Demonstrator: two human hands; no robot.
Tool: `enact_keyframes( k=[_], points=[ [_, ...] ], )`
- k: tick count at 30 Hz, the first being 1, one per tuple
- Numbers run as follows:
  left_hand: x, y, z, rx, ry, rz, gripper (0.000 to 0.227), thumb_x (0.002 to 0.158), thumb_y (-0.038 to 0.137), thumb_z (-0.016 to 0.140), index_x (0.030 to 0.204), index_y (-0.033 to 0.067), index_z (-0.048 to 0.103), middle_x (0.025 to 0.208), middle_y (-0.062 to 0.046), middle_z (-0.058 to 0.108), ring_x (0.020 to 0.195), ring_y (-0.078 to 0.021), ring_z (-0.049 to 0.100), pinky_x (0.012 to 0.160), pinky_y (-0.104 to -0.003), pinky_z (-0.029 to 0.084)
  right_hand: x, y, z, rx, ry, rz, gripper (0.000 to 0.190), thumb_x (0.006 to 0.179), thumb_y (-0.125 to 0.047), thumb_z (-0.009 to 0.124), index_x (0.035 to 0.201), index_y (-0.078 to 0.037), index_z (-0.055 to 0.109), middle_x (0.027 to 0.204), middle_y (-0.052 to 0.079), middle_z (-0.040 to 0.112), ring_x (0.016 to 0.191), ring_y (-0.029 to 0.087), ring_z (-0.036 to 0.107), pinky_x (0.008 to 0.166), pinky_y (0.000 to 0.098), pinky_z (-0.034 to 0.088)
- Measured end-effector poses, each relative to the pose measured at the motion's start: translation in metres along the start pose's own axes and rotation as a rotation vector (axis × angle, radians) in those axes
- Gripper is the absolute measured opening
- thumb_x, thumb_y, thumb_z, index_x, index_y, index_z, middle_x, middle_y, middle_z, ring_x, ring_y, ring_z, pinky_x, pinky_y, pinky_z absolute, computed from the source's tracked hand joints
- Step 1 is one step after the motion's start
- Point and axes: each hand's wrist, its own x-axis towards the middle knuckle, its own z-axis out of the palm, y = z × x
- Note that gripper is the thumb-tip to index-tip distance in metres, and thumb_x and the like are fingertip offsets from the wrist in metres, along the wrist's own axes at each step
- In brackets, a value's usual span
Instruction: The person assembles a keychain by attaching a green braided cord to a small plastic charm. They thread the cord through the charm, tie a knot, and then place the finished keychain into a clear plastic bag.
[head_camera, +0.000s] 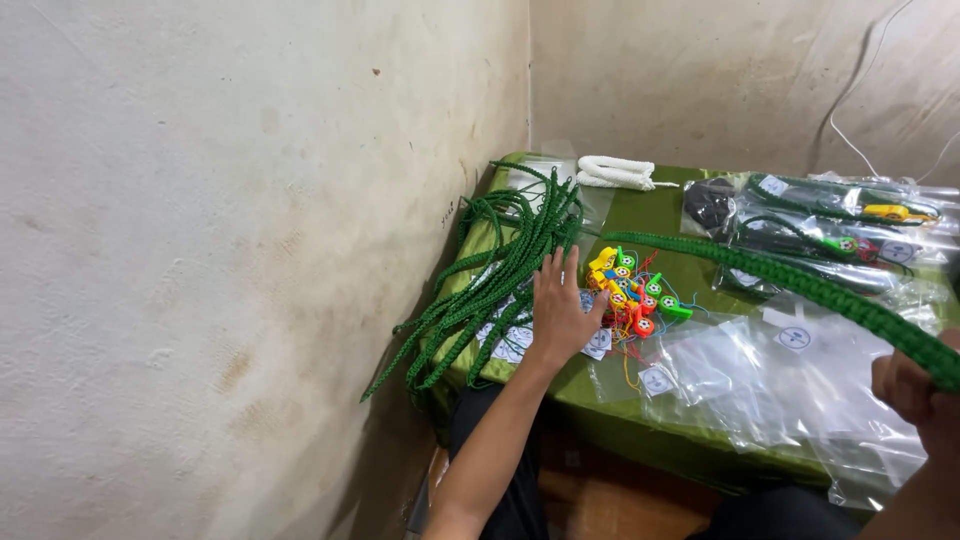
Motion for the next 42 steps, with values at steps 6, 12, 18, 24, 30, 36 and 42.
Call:
enact_keyframes(
  k=[6,12,18,24,30,36,42],
  points=[
    [0.016,0.001,0.005,-0.087,0.261,0.082,0.083,0.099,0.043,0.061,0.164,0.012,0.02,0.166,-0.025,0.026,0.151,-0.0468,0.029,0.114,-0.067,0.032,-0.048,0.056,-0.058,0.084,-0.282,-0.142,0.053,0.085,-0.04,0.061,0.04,-0.022,0.04,0.027,-0.009,0.039,0.016,0.006,0.028,0.022,0.0239,0.02],
    [0.052,-0.035,0.036,0.076,0.25,0.066,0.045,0.109,0.04,0.048,0.148,0.0171,0.053,0.152,-0.018,0.048,0.139,-0.0395,0.048,0.099,-0.065,0.048,-0.065,0.05,-0.06,0.022,-0.172,-0.078,0.036,0.094,-0.04,0.058,0.064,-0.023,0.051,0.053,-0.012,0.05,0.024,0.005,0.029,0.027,0.023,0.024],
    [0.097,-0.05,0.042,-0.085,0.295,0.109,0.024,0.11,0.019,0.048,0.12,0.0193,0.07,0.093,-0.002,0.072,0.071,-0.0179,0.062,0.055,-0.036,0.047,-0.076,0.04,-0.065,-0.057,-0.034,-0.006,0.023,0.104,-0.041,0.055,0.09,-0.024,0.063,0.081,-0.015,0.062,0.033,0.003,0.03,0.032,0.022,0.028],
    [0.151,-0.046,0.017,-0.787,0.226,0.305,0.043,0.108,0.042,0.047,0.118,0.0071,0.071,0.096,-0.008,0.078,0.066,-0.0138,0.07,0.062,-0.027,0.061,-0.013,-0.032,0.036,-0.283,0.369,0.201,0.04,0.106,-0.015,0.047,0.144,-0.001,0.05,0.086,0.017,0.056,0.056,0.016,0.039,0.051,0.0237,0.029],
    [0.212,-0.02,-0.006,-0.928,0.168,0.342,0.035,0.108,0.035,0.049,0.12,0.0082,0.068,0.099,-0.011,0.078,0.068,-0.015,0.07,0.064,-0.027,0.06,0.035,-0.056,0.075,-0.357,0.421,0.236,0.043,0.106,0.003,0.049,0.148,0.007,0.053,0.088,0.026,0.057,0.061,0.025,0.045,0.056,0.0293,0.034],
    [0.27,-0.009,-0.006,-1.088,0.098,0.321,0.038,0.107,0.037,0.05,0.121,0.0072,0.07,0.098,-0.011,0.078,0.071,-0.0148,0.072,0.063,-0.023,0.055,0.039,-0.027,0.059,-0.314,0.424,0.249,0.044,0.106,-0.001,0.051,0.15,-0.001,0.055,0.089,0.022,0.058,0.062,0.023,0.046,0.056,0.0273,0.035],
    [0.308,-0.006,0.011,-1.157,0.104,0.303,0.04,0.105,0.039,0.054,0.119,0.0068,0.072,0.099,-0.011,0.079,0.078,-0.017,0.075,0.062,-0.024,0.051,0.053,-0.032,0.067,-0.386,0.467,0.295,0.045,0.104,0.01,0.049,0.149,0.012,0.052,0.086,0.031,0.054,0.065,0.033,0.047,0.056,0.0344,0.033]
  ],
)
